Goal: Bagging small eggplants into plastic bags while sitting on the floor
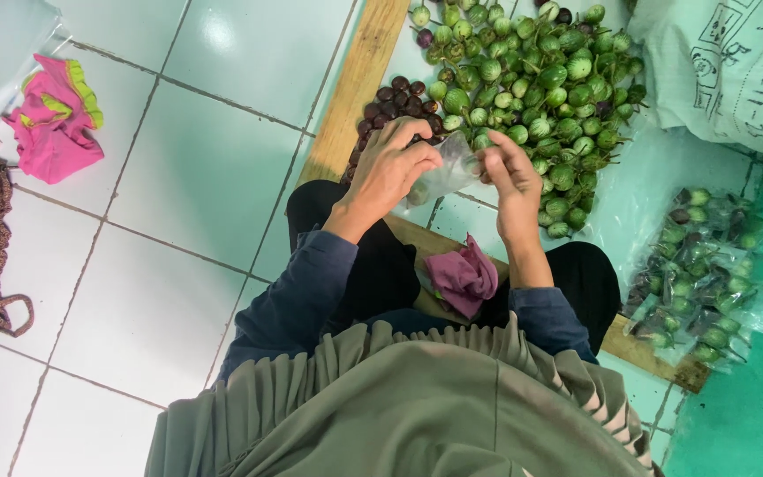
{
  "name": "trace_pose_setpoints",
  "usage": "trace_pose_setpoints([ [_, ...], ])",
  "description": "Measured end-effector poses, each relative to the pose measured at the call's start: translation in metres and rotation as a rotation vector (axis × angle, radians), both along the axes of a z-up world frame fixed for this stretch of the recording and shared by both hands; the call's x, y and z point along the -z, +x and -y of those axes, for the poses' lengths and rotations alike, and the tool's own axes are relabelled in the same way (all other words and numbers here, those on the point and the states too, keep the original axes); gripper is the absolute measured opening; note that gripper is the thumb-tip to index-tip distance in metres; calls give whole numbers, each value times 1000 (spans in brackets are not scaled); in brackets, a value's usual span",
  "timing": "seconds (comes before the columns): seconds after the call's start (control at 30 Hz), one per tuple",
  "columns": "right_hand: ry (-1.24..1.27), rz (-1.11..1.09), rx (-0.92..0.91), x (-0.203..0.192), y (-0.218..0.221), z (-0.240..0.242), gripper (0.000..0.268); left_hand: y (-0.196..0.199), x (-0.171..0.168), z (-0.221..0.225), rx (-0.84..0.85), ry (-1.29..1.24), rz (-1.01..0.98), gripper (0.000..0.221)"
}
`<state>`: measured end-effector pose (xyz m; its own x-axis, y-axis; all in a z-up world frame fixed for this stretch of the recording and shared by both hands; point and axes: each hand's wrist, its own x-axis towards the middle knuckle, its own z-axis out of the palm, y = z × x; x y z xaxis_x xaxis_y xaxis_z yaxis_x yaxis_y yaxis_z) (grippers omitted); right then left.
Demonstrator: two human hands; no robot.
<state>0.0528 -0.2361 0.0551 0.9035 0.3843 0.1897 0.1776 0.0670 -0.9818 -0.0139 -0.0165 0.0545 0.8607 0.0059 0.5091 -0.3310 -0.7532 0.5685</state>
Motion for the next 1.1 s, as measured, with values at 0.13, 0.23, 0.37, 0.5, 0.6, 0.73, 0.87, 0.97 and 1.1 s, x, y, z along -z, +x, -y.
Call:
trace_pose_setpoints([
  [0.13, 11, -77, -10, -1, -20, 33, 60, -4, -73, 14, 143, -269, -27, 7],
  [0.23, -121, -212, -149, 10, -32, 51, 77, 7, -91, 29, 94, -61, 106, 2],
  [0.37, -222, -114, -192, -6, -42, 49, 79, 20, -130, 65, 232, -169, 226, 5],
  [0.5, -121, 35, -58, 67, -6, 83, 53, 30, -166, 98, 342, -185, 377, 6],
  [0.6, 65, 135, 48, 59, 2, 85, 34, 37, -186, 108, 354, -188, 370, 4],
  [0.73, 241, 31, 167, 72, 12, 99, 26, 40, -175, 111, 428, -394, 335, 8],
  [0.87, 353, -141, 300, -16, -8, 78, 26, 2, -171, 106, 324, -470, -6, 81],
  [0.97, 392, -204, 354, -88, -37, 55, 29, -14, -157, 112, 328, -481, -354, 112],
  [1.1, 376, -233, 353, -99, -40, 53, 31, -25, -150, 123, 367, -734, -451, 96],
])
